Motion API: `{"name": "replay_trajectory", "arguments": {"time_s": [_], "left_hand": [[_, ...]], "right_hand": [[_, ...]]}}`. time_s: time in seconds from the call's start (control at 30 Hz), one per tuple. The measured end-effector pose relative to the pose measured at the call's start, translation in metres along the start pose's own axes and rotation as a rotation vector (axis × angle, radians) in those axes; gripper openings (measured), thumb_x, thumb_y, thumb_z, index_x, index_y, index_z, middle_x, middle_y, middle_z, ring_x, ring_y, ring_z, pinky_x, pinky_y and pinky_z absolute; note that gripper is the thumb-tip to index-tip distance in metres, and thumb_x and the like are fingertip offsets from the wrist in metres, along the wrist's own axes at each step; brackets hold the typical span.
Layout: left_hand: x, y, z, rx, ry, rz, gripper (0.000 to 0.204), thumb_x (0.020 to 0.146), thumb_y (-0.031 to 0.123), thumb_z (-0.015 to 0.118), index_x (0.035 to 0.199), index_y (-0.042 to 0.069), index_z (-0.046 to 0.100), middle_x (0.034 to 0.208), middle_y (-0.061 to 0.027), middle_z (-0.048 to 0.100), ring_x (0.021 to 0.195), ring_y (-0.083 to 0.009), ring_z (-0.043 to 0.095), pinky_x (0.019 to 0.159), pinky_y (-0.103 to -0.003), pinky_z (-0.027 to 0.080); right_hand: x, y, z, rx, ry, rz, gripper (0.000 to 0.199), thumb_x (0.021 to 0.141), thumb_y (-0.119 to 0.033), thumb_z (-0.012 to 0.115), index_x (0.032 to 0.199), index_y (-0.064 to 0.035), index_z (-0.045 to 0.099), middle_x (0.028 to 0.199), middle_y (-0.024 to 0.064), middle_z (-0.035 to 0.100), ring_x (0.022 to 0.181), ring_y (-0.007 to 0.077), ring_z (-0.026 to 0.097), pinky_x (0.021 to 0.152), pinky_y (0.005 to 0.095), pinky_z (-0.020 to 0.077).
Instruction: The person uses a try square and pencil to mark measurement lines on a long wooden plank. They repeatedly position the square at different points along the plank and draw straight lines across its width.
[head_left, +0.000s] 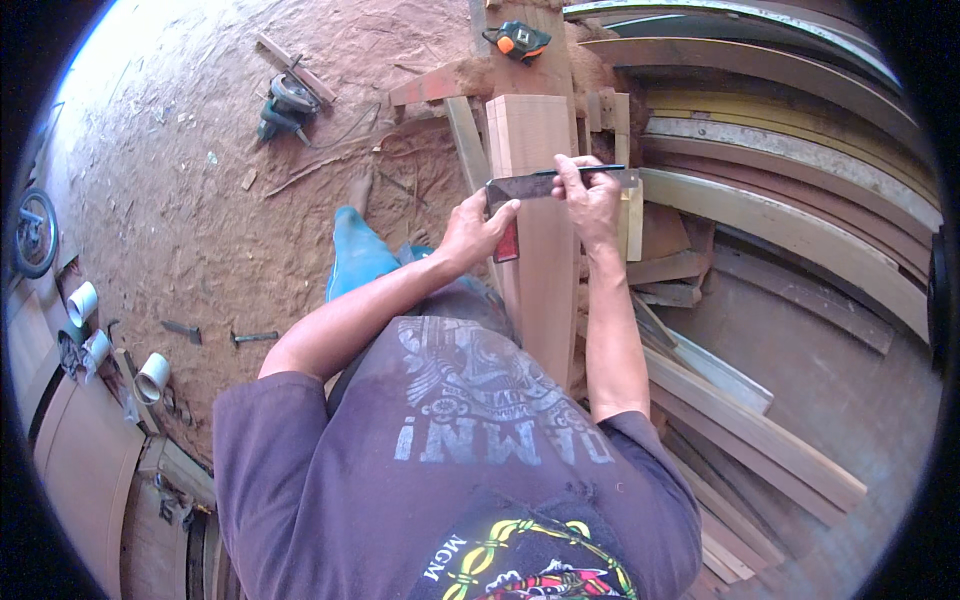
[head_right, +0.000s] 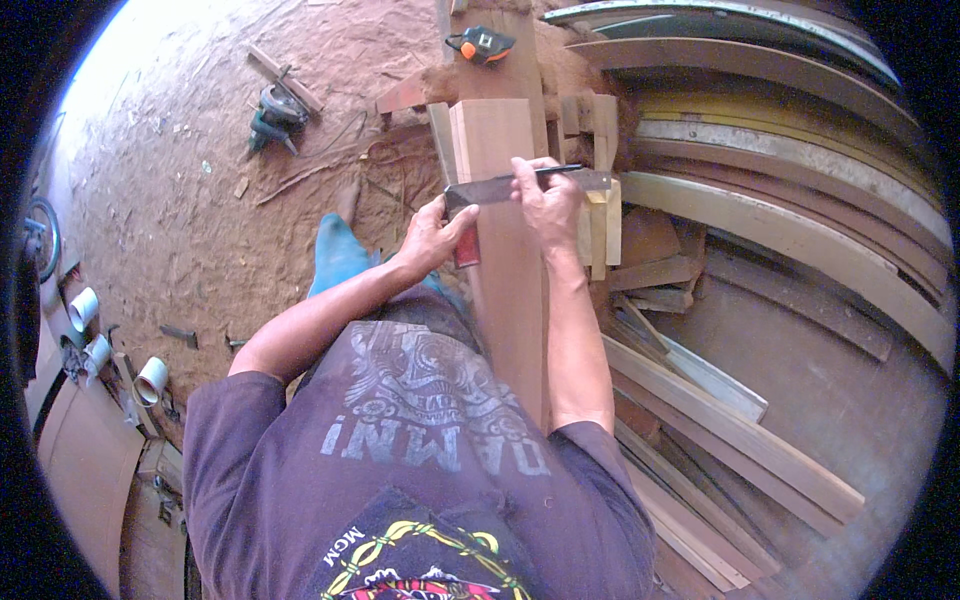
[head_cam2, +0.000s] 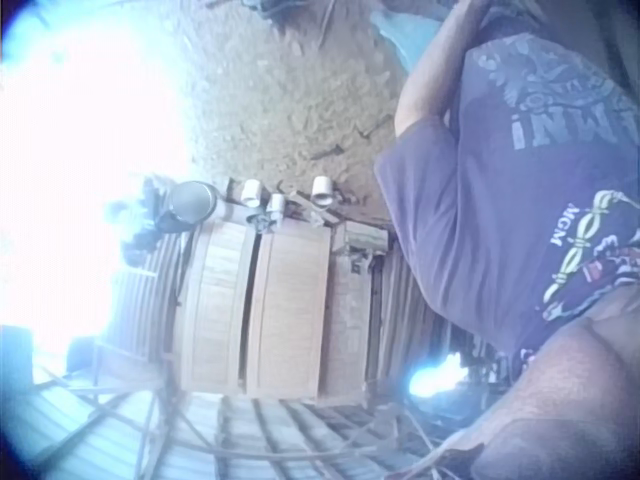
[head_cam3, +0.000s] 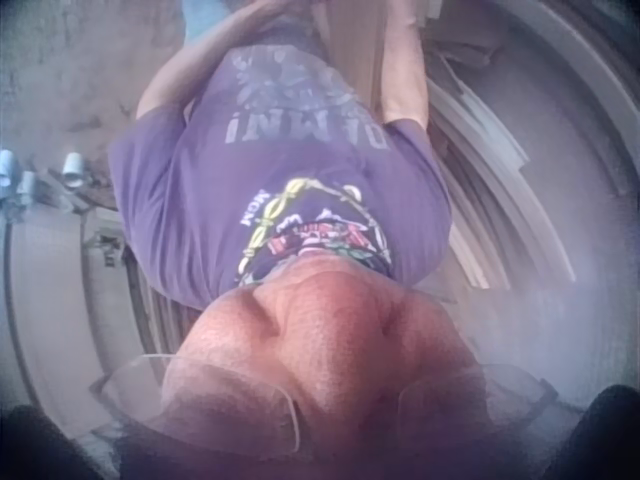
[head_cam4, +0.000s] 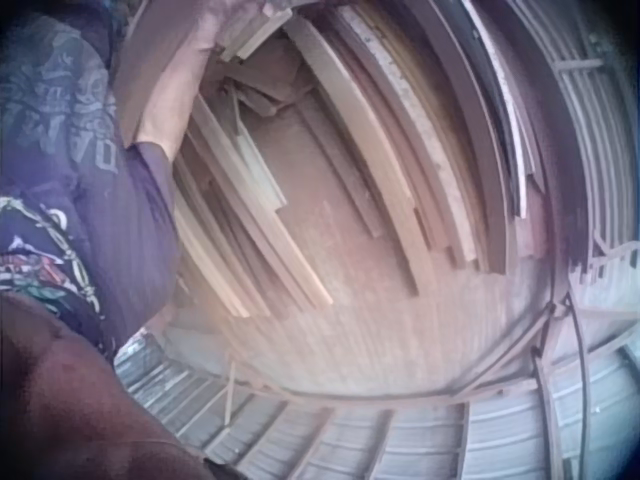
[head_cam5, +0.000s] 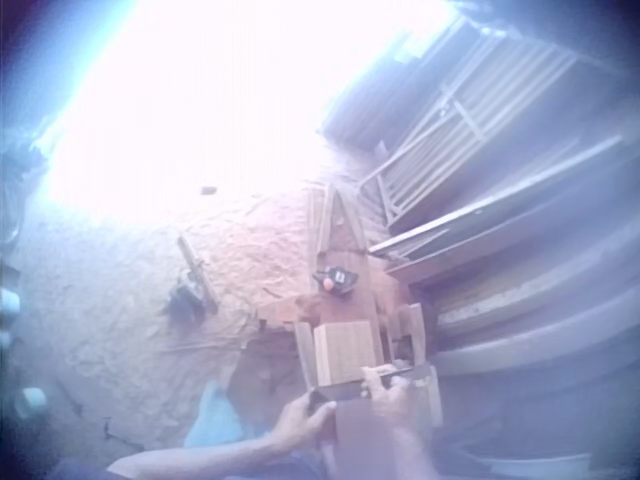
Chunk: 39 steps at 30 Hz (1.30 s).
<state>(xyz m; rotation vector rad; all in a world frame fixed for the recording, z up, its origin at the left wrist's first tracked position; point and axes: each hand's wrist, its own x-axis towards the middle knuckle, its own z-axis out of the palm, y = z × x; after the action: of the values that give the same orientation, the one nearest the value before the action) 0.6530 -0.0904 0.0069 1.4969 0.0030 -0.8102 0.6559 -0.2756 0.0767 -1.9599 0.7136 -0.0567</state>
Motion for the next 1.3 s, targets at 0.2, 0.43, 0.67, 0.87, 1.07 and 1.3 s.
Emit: {"name": "replay_trajectory", "arguments": {"time_s": [0.2,0.43,0.67,0.87,1.07,1.3], "left_hand": [[0.006,-0.015,0.003,0.029,0.014,0.05,0.042,0.1,0.034,0.069,0.124,0.0,0.07,0.11,-0.0211,0.078,0.103,-0.029,0.076,0.092,-0.042,0.057],[0.011,-0.02,-0.005,-0.144,-0.08,0.057,0.034,0.103,0.028,0.07,0.123,0.001,0.071,0.107,-0.0078,0.076,0.096,-0.013,0.068,0.088,-0.034,0.056],[-0.046,-0.033,-0.012,-0.181,-0.072,-0.013,0.029,0.103,0.034,0.071,0.119,0.009,0.071,0.097,0.0035,0.072,0.077,-0.0049,0.062,0.059,-0.025,0.05],[-0.113,-0.058,0.001,-0.23,-0.024,-0.027,0.03,0.103,0.033,0.071,0.122,0.01,0.07,0.099,0.0039,0.071,0.082,-0.0049,0.063,0.063,-0.024,0.052],[-0.147,-0.068,0.001,-0.19,-0.089,-0.026,0.03,0.103,0.035,0.072,0.12,0.01,0.072,0.097,0.0032,0.071,0.081,-0.0055,0.065,0.063,-0.024,0.052],[-0.235,-0.102,-0.012,-0.154,-0.16,0.026,0.027,0.103,0.036,0.072,0.114,0.011,0.071,0.099,0.0022,0.072,0.084,-0.0066,0.066,0.067,-0.026,0.053]], "right_hand": [[-0.018,-0.022,0.018,-0.63,-0.091,-0.683,0.015,0.094,-0.014,0.077,0.091,-0.0001,0.072,0.084,0.0161,0.073,0.069,0.0256,0.07,0.066,0.0375,0.0565],[-0.059,0.006,-0.01,0.126,0.07,-0.259,0.021,0.105,-0.022,0.07,0.113,-0.0032,0.073,0.089,0.0049,0.074,0.072,0.0093,0.066,0.064,0.0265,0.0543],[-0.207,0.127,-0.1,0.082,0.369,0.118,0.026,0.112,-0.024,0.056,0.125,-0.0057,0.069,0.093,0.0056,0.074,0.078,0.01,0.068,0.068,0.0254,0.0549],[-0.367,0.215,-0.115,-0.401,0.501,0.057,0.025,0.106,-0.02,0.065,0.123,-0.0023,0.07,0.105,0.012,0.075,0.096,0.02,0.071,0.085,0.033,0.0561],[-0.479,0.249,-0.1,-0.387,0.671,0.274,0.03,0.108,-0.026,0.06,0.122,-0.0019,0.07,0.114,0.0189,0.076,0.105,0.0351,0.073,0.089,0.0428,0.0563],[-0.487,0.261,-0.093,-0.485,0.696,0.17,0.035,0.111,-0.033,0.049,0.119,-0.0065,0.07,0.108,0.0237,0.075,0.102,0.0461,0.07,0.085,0.0508,0.0556]]}}
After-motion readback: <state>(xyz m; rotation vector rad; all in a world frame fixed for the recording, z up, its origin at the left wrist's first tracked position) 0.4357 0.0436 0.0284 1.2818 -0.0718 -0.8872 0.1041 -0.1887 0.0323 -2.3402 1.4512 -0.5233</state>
